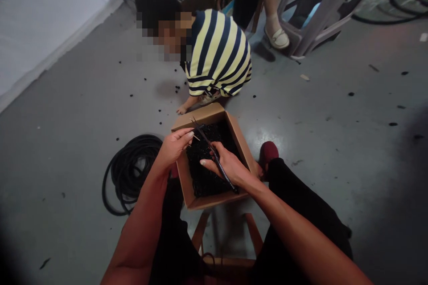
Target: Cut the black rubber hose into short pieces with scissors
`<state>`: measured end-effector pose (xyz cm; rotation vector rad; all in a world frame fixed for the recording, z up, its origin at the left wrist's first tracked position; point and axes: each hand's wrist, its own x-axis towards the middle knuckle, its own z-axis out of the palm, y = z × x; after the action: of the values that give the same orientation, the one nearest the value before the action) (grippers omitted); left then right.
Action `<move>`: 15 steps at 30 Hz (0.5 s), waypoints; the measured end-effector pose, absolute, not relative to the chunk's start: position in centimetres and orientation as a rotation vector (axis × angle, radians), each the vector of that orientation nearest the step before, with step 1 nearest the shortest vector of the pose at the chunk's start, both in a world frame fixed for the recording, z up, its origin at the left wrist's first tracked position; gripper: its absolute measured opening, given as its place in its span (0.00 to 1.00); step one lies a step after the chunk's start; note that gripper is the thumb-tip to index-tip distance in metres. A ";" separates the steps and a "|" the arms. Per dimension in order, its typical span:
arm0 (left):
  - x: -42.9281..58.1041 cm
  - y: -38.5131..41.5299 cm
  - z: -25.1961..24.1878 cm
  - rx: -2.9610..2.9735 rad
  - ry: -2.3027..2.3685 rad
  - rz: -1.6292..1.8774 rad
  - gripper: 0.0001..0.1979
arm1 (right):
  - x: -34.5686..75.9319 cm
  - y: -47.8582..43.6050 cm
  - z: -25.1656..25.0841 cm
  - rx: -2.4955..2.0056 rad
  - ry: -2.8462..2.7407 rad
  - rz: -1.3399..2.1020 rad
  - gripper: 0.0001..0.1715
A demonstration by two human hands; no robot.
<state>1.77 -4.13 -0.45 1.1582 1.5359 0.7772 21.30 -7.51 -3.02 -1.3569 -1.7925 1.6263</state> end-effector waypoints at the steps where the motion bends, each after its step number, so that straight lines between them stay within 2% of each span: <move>1: 1.9 -4.2 -0.6 1.175 1.521 0.767 0.21 | 21.3 -7.5 -2.9 -1.364 -1.785 1.633 0.31; 9: 2.4 -4.5 -1.0 1.269 1.480 0.688 0.21 | 21.5 -7.4 -2.1 -1.345 -1.797 1.636 0.32; 15: 2.6 -4.5 -0.5 1.315 1.465 0.639 0.22 | 21.3 -7.2 -1.7 -1.436 -1.809 1.570 0.24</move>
<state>2.63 -4.52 -0.47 1.3145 1.4652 0.6386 21.26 -7.23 -1.66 -1.4355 -1.8091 1.5705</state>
